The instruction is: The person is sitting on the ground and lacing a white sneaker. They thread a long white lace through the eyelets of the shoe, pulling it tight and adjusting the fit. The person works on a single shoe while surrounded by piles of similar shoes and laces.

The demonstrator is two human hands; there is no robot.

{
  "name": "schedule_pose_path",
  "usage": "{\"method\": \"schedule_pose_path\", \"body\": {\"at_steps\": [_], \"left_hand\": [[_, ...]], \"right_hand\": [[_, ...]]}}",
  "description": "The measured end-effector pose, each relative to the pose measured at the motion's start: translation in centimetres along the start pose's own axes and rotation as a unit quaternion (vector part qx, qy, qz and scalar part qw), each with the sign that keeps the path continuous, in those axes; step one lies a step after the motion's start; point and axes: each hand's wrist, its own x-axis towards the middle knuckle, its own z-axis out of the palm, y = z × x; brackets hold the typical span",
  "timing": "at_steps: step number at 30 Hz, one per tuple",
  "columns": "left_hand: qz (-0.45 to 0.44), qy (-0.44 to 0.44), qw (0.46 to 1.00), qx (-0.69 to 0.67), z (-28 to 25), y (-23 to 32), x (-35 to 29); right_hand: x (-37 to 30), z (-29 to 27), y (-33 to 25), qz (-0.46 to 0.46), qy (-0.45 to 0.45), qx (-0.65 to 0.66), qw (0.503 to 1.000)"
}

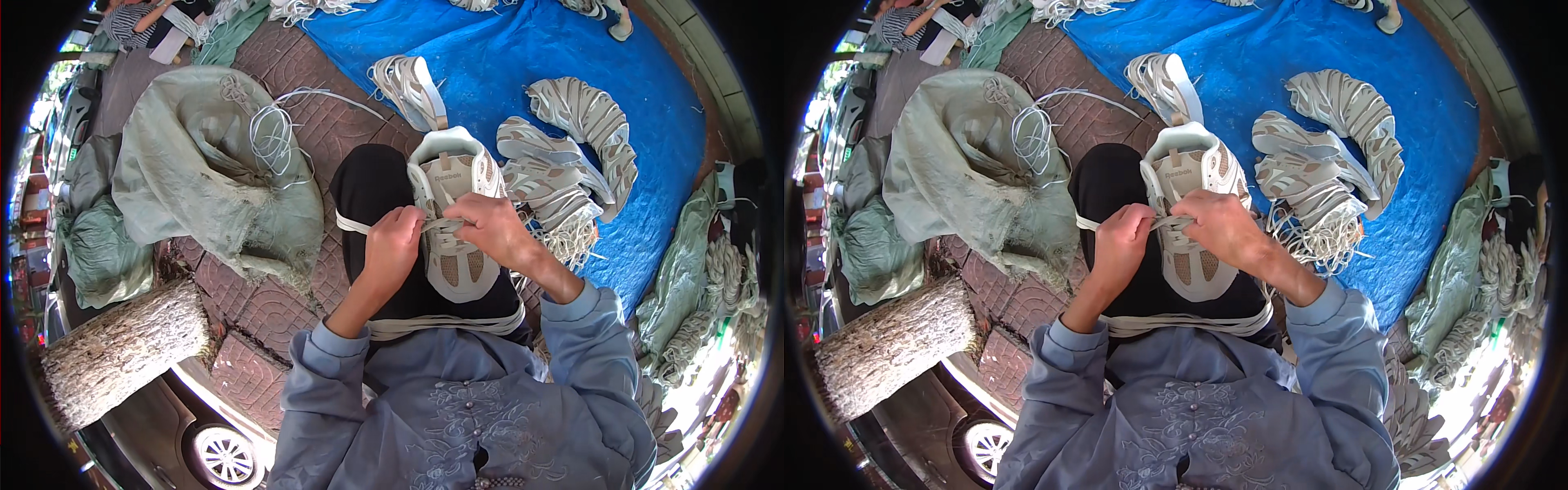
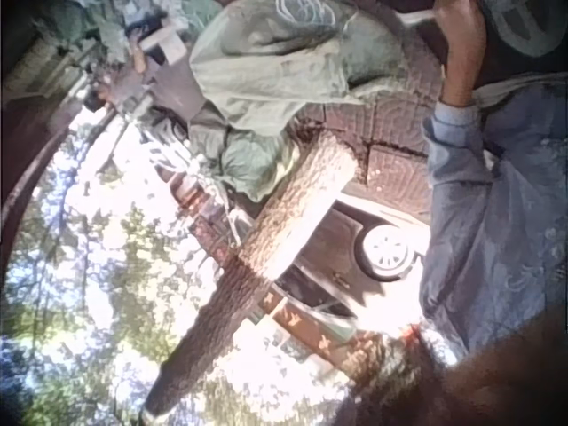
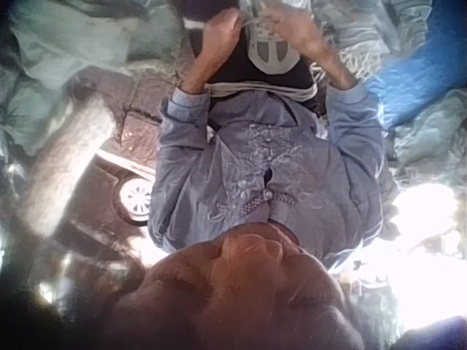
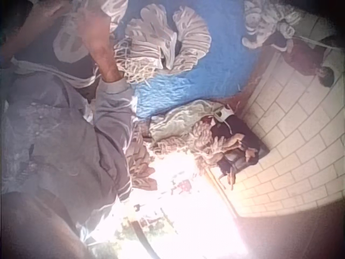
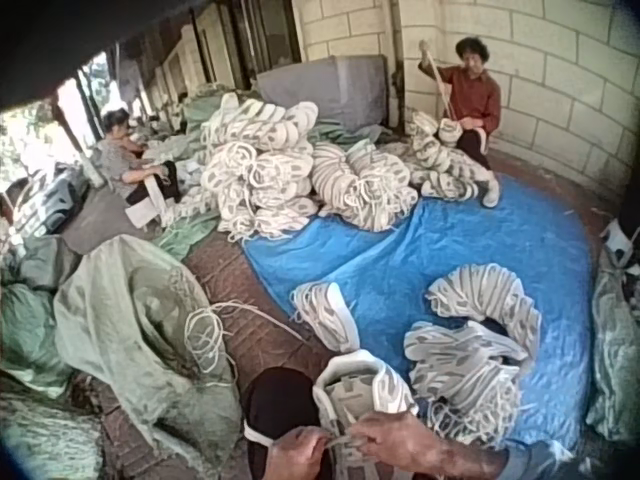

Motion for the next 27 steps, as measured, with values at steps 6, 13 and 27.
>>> {"method": "schedule_pose_path", "body": {"at_steps": [6, 13, 27], "left_hand": [[0.117, 0.005, 0.987, 0.109, 0.7, -0.6, -0.1], [0.282, -0.071, 0.913, 0.287, -0.1, -0.1, 1.1], [-0.004, -0.263, 0.961, 0.09, -0.5, 1.1, 5.3]], "right_hand": [[0.3, 0.4, -0.4, 0.134, -0.048, 0.184, 0.972], [-0.3, 0.9, 0.5, 0.093, 0.003, 0.218, 0.971], [-2.1, -1.1, 4.9, -0.019, 0.114, 0.054, 0.992]]}}
